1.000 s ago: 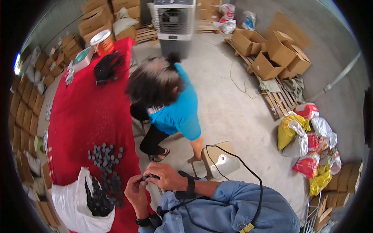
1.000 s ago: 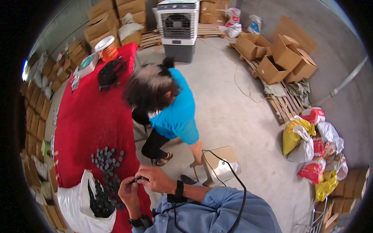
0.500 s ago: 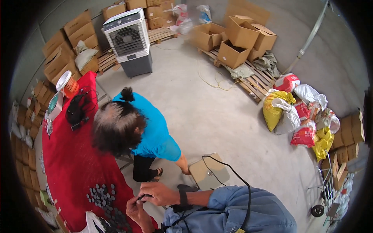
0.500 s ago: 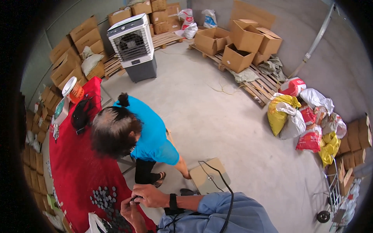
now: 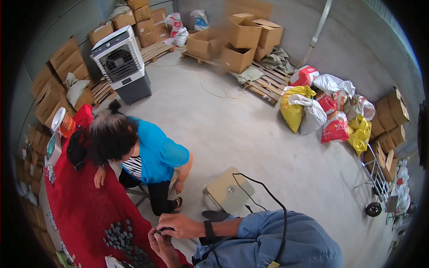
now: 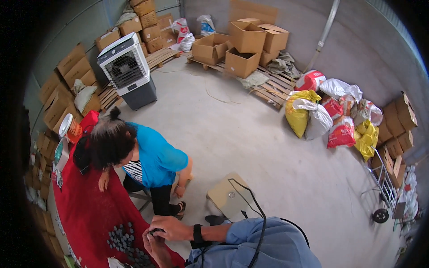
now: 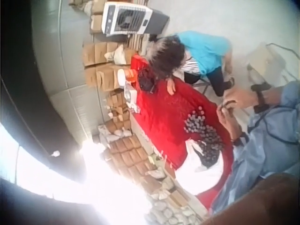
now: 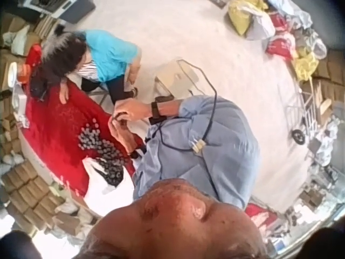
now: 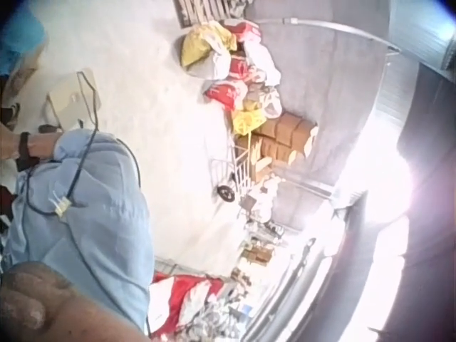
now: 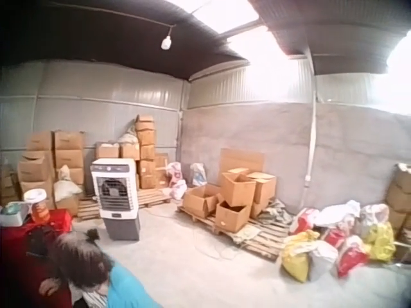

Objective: Inspecting and sorting small black circular discs on a red work table in a manufacturing facility.

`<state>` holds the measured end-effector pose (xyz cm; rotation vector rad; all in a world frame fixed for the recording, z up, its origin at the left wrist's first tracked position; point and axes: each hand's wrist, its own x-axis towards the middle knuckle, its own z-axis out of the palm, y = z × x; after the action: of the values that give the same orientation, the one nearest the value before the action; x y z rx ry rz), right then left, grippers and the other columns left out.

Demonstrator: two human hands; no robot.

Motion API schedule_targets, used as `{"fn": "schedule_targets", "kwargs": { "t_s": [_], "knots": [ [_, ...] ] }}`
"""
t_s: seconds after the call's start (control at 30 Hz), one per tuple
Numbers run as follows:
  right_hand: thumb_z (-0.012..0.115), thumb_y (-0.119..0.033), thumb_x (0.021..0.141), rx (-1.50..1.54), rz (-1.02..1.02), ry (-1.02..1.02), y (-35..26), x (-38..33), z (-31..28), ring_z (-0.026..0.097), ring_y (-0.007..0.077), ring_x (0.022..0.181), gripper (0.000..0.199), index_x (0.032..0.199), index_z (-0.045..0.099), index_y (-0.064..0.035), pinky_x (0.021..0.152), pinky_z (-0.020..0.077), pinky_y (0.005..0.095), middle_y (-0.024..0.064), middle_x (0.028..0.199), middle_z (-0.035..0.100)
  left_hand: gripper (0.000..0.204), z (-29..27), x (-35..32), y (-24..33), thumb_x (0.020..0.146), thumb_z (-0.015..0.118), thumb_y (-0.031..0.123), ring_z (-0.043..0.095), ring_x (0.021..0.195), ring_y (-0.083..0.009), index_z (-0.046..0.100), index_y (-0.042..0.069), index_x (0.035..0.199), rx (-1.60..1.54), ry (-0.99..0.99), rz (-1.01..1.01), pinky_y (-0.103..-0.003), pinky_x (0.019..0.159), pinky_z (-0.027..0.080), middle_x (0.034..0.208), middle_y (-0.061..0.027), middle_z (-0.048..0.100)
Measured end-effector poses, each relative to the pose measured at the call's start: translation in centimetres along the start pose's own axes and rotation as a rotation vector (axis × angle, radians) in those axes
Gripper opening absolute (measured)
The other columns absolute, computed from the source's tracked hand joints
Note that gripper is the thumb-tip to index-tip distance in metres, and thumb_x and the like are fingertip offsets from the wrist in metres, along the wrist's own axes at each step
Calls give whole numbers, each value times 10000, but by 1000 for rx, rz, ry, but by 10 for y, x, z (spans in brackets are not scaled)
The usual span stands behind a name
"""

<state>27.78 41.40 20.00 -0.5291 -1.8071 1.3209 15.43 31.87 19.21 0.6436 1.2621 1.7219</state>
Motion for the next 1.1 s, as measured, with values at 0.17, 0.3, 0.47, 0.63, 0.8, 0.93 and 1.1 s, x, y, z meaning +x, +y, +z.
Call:
{"fn": "schedule_targets", "kwargs": {
  "t_s": [0.17,0.3,0.47,0.63,0.8,0.93,1.1],
  "knots": [
    [700,-112,830,-180,-145,-19,-2,-34,17,626,287,870,216,1026,628,-52,718,517,404,73,992,537,499,-7,-29,-10,1052,421,445,659,915,-194,550,-25,1157,-132,-58,-212,-313,789,517,1045,-107,624],
    [697,-119,826,-296,-102,5,-6,-60,21,633,278,850,218,1022,628,-54,679,528,398,70,1003,536,524,-22,-43,-23,1049,398,478,627,804,-146,557,-16,1120,-100,-192,-285,-273,699,479,961,-74,626],
    [691,-146,828,-439,-138,131,-17,-86,25,628,260,807,191,976,613,-55,597,522,389,72,961,524,528,-20,-55,-26,1041,386,519,519,675,-87,560,20,1059,6,-268,-233,-239,582,367,828,-25,591],
    [691,-147,821,-584,-173,230,-26,-101,21,601,255,755,171,895,571,-51,561,503,393,64,890,494,553,-15,-56,-30,1051,361,513,613,857,-149,541,3,1165,0,-340,-348,-288,691,480,1014,-79,621],
    [695,-146,814,-649,-131,292,-30,-111,24,590,268,751,194,866,543,-38,571,502,405,73,875,481,546,-17,-47,-33,1060,359,487,613,1101,-214,507,2,1262,-5,-416,-417,-356,896,514,1204,-124,595],
    [690,-119,785,-623,-127,334,-29,-113,24,603,289,782,191,895,563,-29,598,508,419,94,901,492,536,-12,-43,-28,1052,384,491,590,1084,-216,495,28,1299,-5,-507,-422,-356,898,478,1207,-108,578],
    [690,-102,779,-558,-109,307,-33,-116,20,624,321,832,232,968,570,-38,632,508,450,101,969,521,522,-2,-47,-20,1035,442,496,627,833,-148,560,13,1191,61,-486,-372,-257,682,479,1001,-61,622]
  ]
}}
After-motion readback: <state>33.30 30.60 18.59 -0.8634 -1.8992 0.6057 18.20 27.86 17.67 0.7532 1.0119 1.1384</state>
